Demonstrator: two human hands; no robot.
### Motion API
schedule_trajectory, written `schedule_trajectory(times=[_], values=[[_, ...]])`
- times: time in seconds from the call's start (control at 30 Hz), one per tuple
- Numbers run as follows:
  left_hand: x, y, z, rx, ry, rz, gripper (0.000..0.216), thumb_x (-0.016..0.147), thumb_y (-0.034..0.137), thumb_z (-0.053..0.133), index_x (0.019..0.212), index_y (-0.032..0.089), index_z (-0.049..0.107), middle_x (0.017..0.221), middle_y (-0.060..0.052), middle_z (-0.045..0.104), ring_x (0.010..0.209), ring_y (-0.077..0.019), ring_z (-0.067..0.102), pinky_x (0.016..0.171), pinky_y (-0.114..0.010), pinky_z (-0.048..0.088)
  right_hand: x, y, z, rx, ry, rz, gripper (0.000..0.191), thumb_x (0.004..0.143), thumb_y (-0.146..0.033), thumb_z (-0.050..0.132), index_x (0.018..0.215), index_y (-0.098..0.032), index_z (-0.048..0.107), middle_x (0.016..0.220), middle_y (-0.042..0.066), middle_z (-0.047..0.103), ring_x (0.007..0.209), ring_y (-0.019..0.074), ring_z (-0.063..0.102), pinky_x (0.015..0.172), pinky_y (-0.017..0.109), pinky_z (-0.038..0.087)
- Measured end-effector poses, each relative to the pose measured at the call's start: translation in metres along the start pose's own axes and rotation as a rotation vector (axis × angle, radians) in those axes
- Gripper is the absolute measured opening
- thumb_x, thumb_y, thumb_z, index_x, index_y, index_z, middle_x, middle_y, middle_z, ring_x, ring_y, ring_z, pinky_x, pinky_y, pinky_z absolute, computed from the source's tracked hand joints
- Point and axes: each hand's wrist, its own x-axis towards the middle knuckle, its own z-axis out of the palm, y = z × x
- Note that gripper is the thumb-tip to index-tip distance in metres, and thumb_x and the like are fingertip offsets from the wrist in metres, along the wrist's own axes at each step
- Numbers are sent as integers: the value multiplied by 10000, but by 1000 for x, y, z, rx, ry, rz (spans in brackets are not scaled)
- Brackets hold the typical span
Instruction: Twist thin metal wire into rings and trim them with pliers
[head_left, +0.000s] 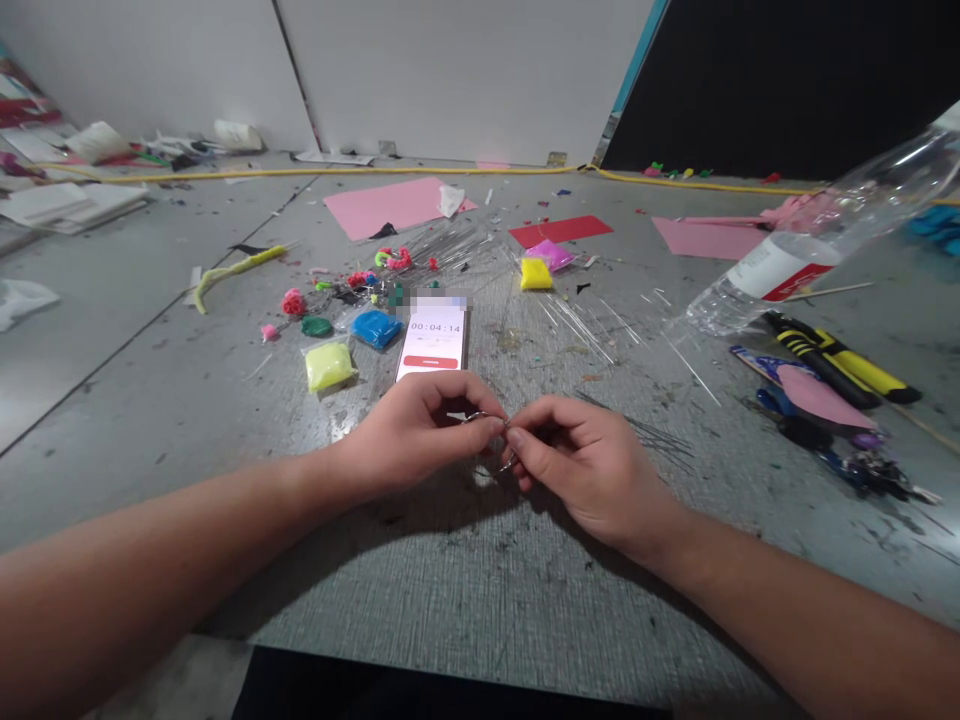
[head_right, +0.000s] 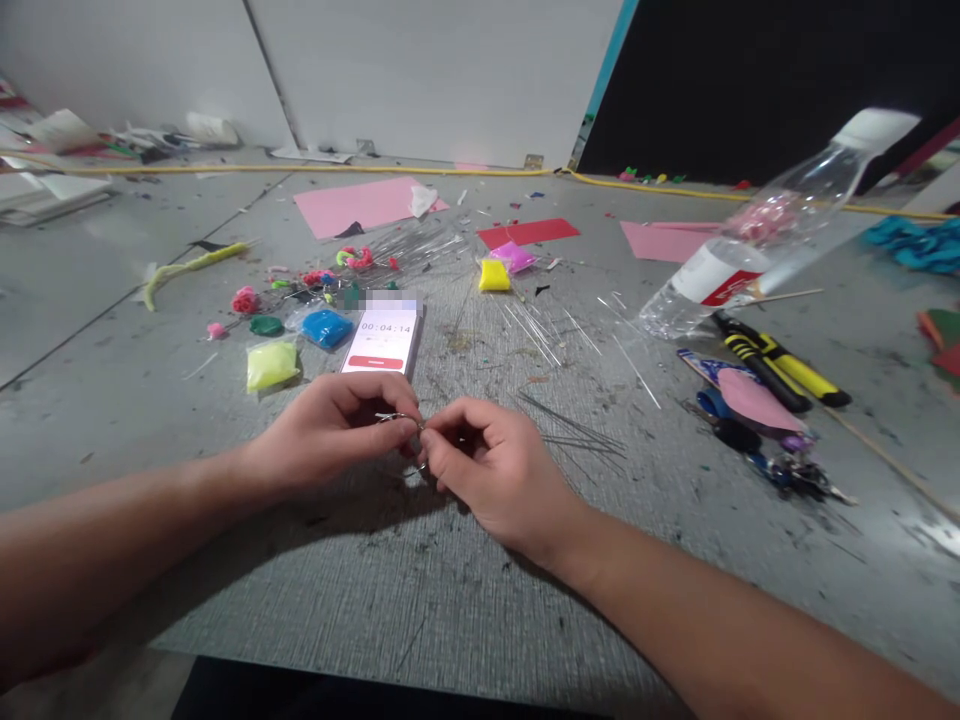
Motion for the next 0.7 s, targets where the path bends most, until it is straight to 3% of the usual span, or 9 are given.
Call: schedule_trajectory(times=[0.13, 0.47, 0.7], values=[[0, 1, 0, -23, -19, 19, 58, 770, 186, 719, 781, 146, 679, 746, -20, 702, 695, -122, 649, 643, -237, 517, -1, 0, 0, -57, -8, -62, 152, 915, -334, 696, 887, -185, 692, 718, 3, 676, 601, 102, 598, 545, 242, 486], [-4, 2, 6, 44, 61, -87, 77, 675, 183, 684, 738, 160, 648, 683, 0, 645, 634, -120, 576, 572, -242, 448, -2, -5, 2, -266, 28, -198, 111, 911, -292, 666, 859, -195, 681, 718, 1, 691, 628, 122, 616, 572, 272, 480], [-7, 0, 8, 289, 94, 59, 52, 727, 211, 663, 749, 169, 642, 690, -6, 643, 641, -132, 563, 581, -266, 443, -4, -3, 4, -187, 13, -99, 115, 905, -295, 663, 878, -186, 685, 694, -7, 662, 593, 115, 599, 542, 261, 478]])
